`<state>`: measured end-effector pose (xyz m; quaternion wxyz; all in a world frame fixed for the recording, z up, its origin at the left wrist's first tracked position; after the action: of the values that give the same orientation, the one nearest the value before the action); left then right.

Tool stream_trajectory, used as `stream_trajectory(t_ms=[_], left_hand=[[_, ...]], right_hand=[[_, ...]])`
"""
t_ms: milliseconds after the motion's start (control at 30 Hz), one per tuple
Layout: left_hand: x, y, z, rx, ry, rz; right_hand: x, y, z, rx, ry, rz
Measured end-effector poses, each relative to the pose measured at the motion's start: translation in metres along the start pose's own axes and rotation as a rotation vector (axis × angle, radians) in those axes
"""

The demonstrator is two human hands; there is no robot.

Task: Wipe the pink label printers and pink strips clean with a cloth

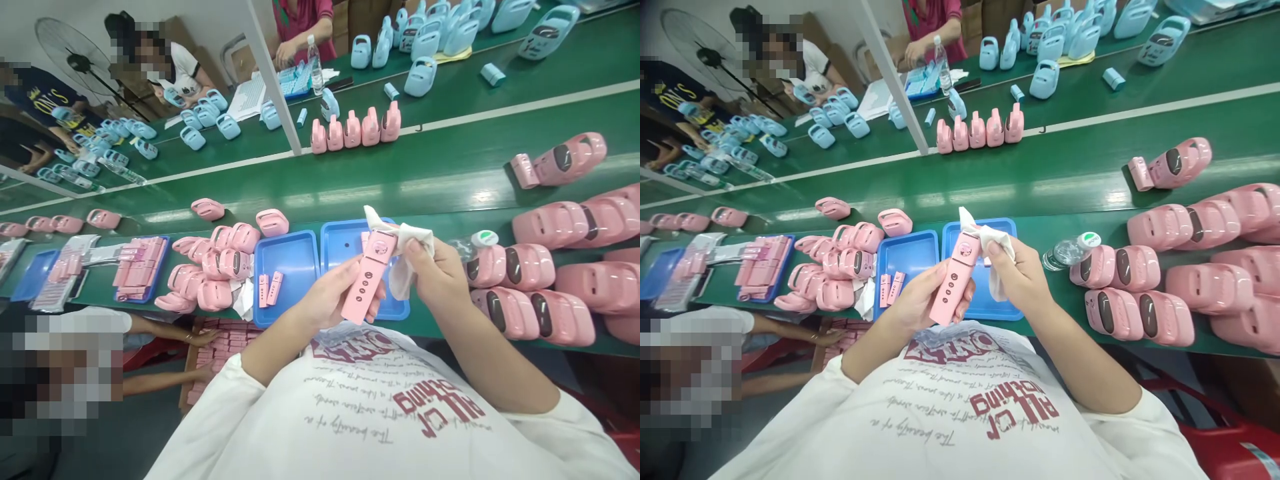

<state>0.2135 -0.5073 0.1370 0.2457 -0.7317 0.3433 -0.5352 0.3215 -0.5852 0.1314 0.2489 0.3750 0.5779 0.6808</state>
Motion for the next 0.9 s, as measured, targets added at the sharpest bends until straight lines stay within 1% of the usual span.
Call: stream_trajectory(t_ms=[67, 133, 200, 300, 400, 500, 600, 733, 833, 900], left_hand=[[-0.001, 0.003, 0.0, 0.002, -0.014, 0.012], [-0.004, 0.005, 0.0, 0.01, -0.041, 0.064], [-0.007, 0.006, 0.001, 0.028, -0.078, 0.165], [-0.012, 0.004, 0.003, 0.078, -0.146, 0.394], [-0.014, -0.003, 0.004, 0.184, -0.221, 0.665], [-0.014, -0.006, 0.007, 0.275, -0.241, 0.838], [-0.016, -0.005, 0.009, 0.268, -0.242, 0.902], [-0.023, -0.002, 0.012, 0.25, -0.234, 0.974], [-0.034, 0.012, 0.018, 0.192, -0.207, 0.956], [-0.045, 0.025, 0.024, 0.156, -0.222, 0.899]], right_hand=[[0.0, 0.001, 0.002, 0.039, -0.006, 0.088], [0.003, 0.0, 0.005, 0.122, 0.006, 0.216], [0.008, -0.001, 0.009, 0.218, 0.023, 0.313], [0.012, -0.002, 0.015, 0.315, 0.042, 0.368], [0.015, -0.007, 0.018, 0.358, 0.052, 0.379], [0.021, -0.013, 0.017, 0.4, 0.125, 0.36], [0.026, -0.021, 0.013, 0.441, 0.189, 0.343], [0.027, -0.036, 0.004, 0.528, 0.231, 0.334], [0.025, -0.057, -0.001, 0.611, 0.215, 0.34], [0.02, -0.071, 0.0, 0.57, 0.15, 0.289]])
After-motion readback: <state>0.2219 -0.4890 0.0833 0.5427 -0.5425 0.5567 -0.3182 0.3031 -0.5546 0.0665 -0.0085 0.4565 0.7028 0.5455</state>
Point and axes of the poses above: each hand's wrist, its own z-axis towards the middle knuckle, its own x-axis out of the palm, y = z × x, the point moved 7 cm from there along z, towards the middle knuckle, and after that the axes turned 6 degrees about z, right-handed, at the moved point
